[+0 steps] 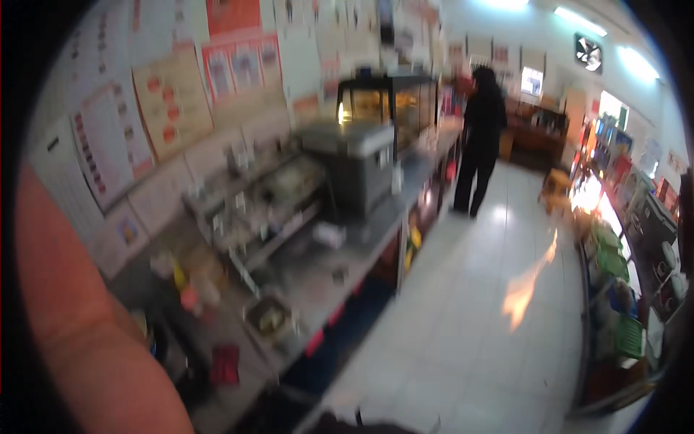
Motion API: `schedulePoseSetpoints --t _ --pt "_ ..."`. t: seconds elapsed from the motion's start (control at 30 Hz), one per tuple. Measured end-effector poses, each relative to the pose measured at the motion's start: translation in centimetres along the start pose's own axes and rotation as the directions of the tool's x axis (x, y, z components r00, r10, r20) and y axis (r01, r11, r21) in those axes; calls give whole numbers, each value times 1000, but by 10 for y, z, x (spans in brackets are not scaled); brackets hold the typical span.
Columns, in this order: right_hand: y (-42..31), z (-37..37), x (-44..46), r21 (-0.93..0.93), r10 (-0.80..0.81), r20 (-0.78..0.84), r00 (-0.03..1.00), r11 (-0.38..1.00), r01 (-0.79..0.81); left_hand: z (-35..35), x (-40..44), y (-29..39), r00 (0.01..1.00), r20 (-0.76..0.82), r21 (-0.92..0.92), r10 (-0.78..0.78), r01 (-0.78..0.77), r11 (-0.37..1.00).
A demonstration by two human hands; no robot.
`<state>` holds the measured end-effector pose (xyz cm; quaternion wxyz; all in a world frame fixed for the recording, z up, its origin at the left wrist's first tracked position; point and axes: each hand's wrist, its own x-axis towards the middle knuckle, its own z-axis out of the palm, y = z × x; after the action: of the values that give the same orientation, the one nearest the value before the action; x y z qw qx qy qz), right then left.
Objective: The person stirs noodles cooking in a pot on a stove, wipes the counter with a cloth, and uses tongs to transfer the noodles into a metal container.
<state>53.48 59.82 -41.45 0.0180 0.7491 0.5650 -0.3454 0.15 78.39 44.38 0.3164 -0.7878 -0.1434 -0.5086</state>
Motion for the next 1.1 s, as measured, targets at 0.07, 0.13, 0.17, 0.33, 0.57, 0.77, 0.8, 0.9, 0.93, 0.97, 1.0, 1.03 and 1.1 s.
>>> schedulePoseSetpoints --t 0.07,0.13,0.17,0.33,0.57,0.77,0.8,0.9,0.93,0.97,1.0,1.03,1.1 --pt "11 11 -44 30 7 37 999 1000 -9 -2 -3 -4 999 4 -30 -51 51 998" --pt "-27 -12 -62 125 44 49 998 991 -50 -4 -12 -8 998 -3 -44 -67 67 997" --pt "-31 -10 -52 123 16 33 999 992 -20 -5 -17 -11 997 -19 -53 -71 70 996" --pt "2 22 -14 -234 -440 311 843 824 516 -26 -48 -8 984 -97 -117 -153 141 983" --pt "-150 -89 -73 479 115 149 982 861 -173 -51 -347 17 145 178 341 -973 919 199" --pt "-176 -98 -6 382 -168 68 983 915 129 -58 -496 103 -579 -77 829 -811 415 -375" --pt "-206 -116 -8 374 -201 70 977 913 161 -57 -498 105 -608 -93 798 -788 428 -425" --pt "-308 -162 -5 197 -321 98 942 934 298 -54 -504 105 -656 -110 728 -746 458 -510" --pt "-337 -170 -2 183 -356 117 927 925 333 -56 -504 102 -662 -110 714 -741 466 -522" --pt "-366 -174 2 175 -389 134 912 915 365 -61 -497 98 -705 -80 649 -705 500 -573" --pt "-395 -177 6 194 -439 148 886 892 409 -62 -509 98 -668 -94 642 -738 526 -558" --pt "-423 -179 10 215 -485 160 860 867 449 -63 -527 104 -629 -107 637 -770 552 -539" --pt "-472 -174 19 233 -532 191 825 841 488 -67 -550 115 -486 -132 627 -864 634 -453"
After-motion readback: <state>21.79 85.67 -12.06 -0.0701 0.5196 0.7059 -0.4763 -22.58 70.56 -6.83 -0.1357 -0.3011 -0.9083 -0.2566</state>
